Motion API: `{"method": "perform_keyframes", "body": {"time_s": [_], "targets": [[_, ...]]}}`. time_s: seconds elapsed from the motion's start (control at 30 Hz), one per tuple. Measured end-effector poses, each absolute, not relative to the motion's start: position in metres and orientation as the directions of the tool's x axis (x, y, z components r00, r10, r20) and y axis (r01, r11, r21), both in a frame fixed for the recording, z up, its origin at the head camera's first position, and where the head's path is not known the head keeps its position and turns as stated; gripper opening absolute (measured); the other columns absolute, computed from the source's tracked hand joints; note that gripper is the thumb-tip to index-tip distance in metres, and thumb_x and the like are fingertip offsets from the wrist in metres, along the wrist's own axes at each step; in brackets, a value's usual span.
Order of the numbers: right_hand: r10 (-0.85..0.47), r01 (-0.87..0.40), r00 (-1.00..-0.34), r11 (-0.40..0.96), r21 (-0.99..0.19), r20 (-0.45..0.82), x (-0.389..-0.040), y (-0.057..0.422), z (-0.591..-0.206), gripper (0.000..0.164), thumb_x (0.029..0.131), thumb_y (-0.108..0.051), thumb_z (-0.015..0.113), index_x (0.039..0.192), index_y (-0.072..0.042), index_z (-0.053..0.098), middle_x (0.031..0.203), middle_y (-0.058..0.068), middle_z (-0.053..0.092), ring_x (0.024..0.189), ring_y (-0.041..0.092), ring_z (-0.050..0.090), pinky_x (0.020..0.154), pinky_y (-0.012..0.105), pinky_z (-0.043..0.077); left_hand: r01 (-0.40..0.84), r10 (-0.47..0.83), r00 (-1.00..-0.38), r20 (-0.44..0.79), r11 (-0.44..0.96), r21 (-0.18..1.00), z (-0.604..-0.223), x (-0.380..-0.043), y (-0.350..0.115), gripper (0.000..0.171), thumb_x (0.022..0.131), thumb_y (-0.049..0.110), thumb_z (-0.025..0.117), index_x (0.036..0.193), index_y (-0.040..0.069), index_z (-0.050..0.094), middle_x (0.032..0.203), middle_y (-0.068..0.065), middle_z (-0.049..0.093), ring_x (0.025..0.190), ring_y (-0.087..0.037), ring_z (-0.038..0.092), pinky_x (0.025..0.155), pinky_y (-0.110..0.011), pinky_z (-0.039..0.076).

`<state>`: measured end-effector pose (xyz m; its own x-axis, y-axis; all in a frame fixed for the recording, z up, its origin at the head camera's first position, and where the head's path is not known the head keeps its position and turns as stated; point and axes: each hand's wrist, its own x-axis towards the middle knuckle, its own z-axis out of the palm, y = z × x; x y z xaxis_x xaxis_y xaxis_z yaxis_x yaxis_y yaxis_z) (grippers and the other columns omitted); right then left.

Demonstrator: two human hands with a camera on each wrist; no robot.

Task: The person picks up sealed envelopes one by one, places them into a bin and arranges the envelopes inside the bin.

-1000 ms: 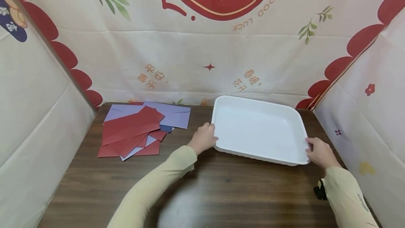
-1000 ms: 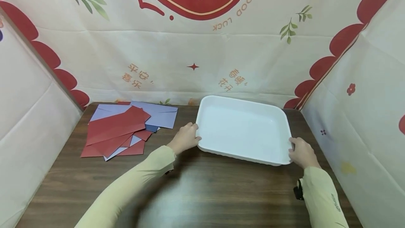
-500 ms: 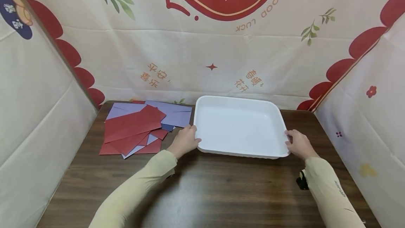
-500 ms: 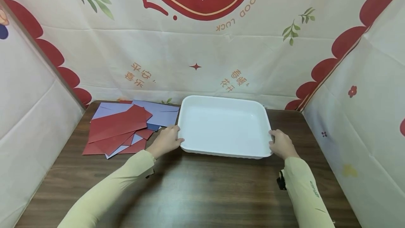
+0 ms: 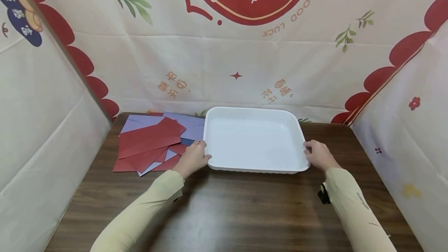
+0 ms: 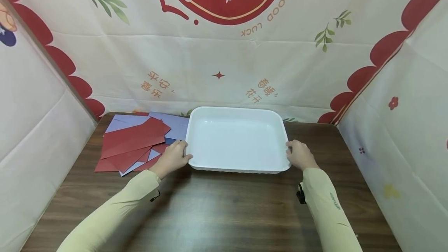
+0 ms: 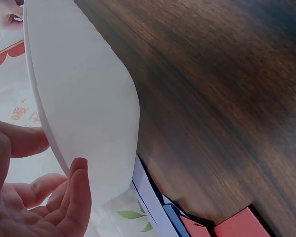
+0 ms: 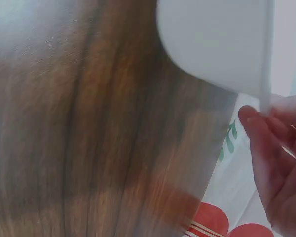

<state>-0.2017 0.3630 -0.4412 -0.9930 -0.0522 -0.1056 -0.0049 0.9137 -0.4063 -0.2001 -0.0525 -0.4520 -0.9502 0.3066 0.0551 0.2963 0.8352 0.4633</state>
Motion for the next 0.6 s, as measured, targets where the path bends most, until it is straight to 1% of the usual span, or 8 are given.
{"method": "perform_keyframes", "body": {"time_s": [0.07, 0.17, 0.27, 0.33, 0.43, 0.57, 0.6], "targets": [[-0.035, 0.019, -0.992, 0.905, -0.424, -0.119, -0.206, 0.360, -0.441, 0.031, 0.083, -0.002, 0.058, 0.108, 0.014, 0.056, 0.100, 0.031, 0.057, 0.078, 0.030, 0.054, 0.067, 0.041, 0.049, 0.289, 0.302, -0.952, 0.051, 0.833, 0.471, -0.454, -0.199, -0.056, 0.037, 0.081, 0.021, 0.067, 0.104, -0.006, 0.057, 0.094, -0.016, 0.057, 0.074, -0.023, 0.058, 0.066, -0.035, 0.052], [-0.002, 0.051, -0.993, 0.895, -0.444, -0.117, -0.216, 0.361, -0.439, 0.027, 0.082, -0.006, 0.059, 0.105, 0.009, 0.058, 0.090, 0.025, 0.059, 0.073, 0.027, 0.054, 0.058, 0.035, 0.048, 0.285, 0.297, -0.953, 0.050, 0.832, 0.476, -0.455, -0.200, -0.058, 0.037, 0.081, 0.020, 0.067, 0.104, -0.007, 0.057, 0.094, -0.017, 0.057, 0.073, -0.022, 0.058, 0.066, -0.035, 0.052], [0.017, 0.079, -0.990, 0.892, -0.445, -0.143, -0.227, 0.361, -0.437, 0.031, 0.083, -0.007, 0.059, 0.109, 0.008, 0.055, 0.087, 0.021, 0.057, 0.072, 0.027, 0.054, 0.056, 0.033, 0.047, 0.270, 0.291, -0.956, 0.031, 0.835, 0.480, -0.457, -0.200, -0.057, 0.037, 0.081, 0.019, 0.067, 0.105, -0.007, 0.057, 0.093, -0.016, 0.057, 0.072, -0.021, 0.057, 0.065, -0.034, 0.052], [0.028, 0.108, -0.983, 0.889, -0.445, -0.181, -0.233, 0.361, -0.437, 0.035, 0.084, -0.006, 0.058, 0.114, 0.010, 0.052, 0.089, 0.022, 0.057, 0.072, 0.027, 0.055, 0.056, 0.033, 0.049, 0.269, 0.295, -0.955, 0.021, 0.837, 0.477, -0.458, -0.199, -0.057, 0.037, 0.081, 0.020, 0.067, 0.106, -0.006, 0.057, 0.093, -0.016, 0.057, 0.072, -0.020, 0.056, 0.065, -0.033, 0.052], [0.056, 0.172, -0.969, 0.852, -0.494, -0.241, -0.239, 0.362, -0.436, 0.039, 0.082, -0.004, 0.060, 0.116, 0.014, 0.051, 0.095, 0.027, 0.057, 0.073, 0.026, 0.058, 0.059, 0.034, 0.052, 0.272, 0.296, -0.955, 0.026, 0.835, 0.478, -0.459, -0.198, -0.056, 0.038, 0.081, 0.020, 0.067, 0.106, -0.006, 0.057, 0.094, -0.016, 0.057, 0.072, -0.021, 0.057, 0.066, -0.033, 0.052], [0.093, 0.242, -0.956, 0.787, -0.568, -0.278, -0.241, 0.367, -0.436, 0.042, 0.081, -0.005, 0.062, 0.118, 0.014, 0.051, 0.107, 0.032, 0.054, 0.074, 0.024, 0.060, 0.061, 0.035, 0.054, 0.285, 0.295, -0.954, 0.056, 0.834, 0.471, -0.457, -0.199, -0.056, 0.037, 0.081, 0.021, 0.067, 0.104, -0.006, 0.057, 0.093, -0.016, 0.057, 0.073, -0.022, 0.058, 0.066, -0.035, 0.052], [0.103, 0.259, -0.951, 0.779, -0.571, -0.291, -0.241, 0.368, -0.436, 0.043, 0.081, -0.005, 0.062, 0.118, 0.014, 0.051, 0.110, 0.032, 0.053, 0.074, 0.024, 0.061, 0.062, 0.035, 0.054, 0.293, 0.301, -0.952, 0.059, 0.836, 0.464, -0.457, -0.200, -0.056, 0.037, 0.081, 0.022, 0.067, 0.104, -0.005, 0.057, 0.092, -0.015, 0.056, 0.072, -0.022, 0.057, 0.065, -0.034, 0.052]]}}
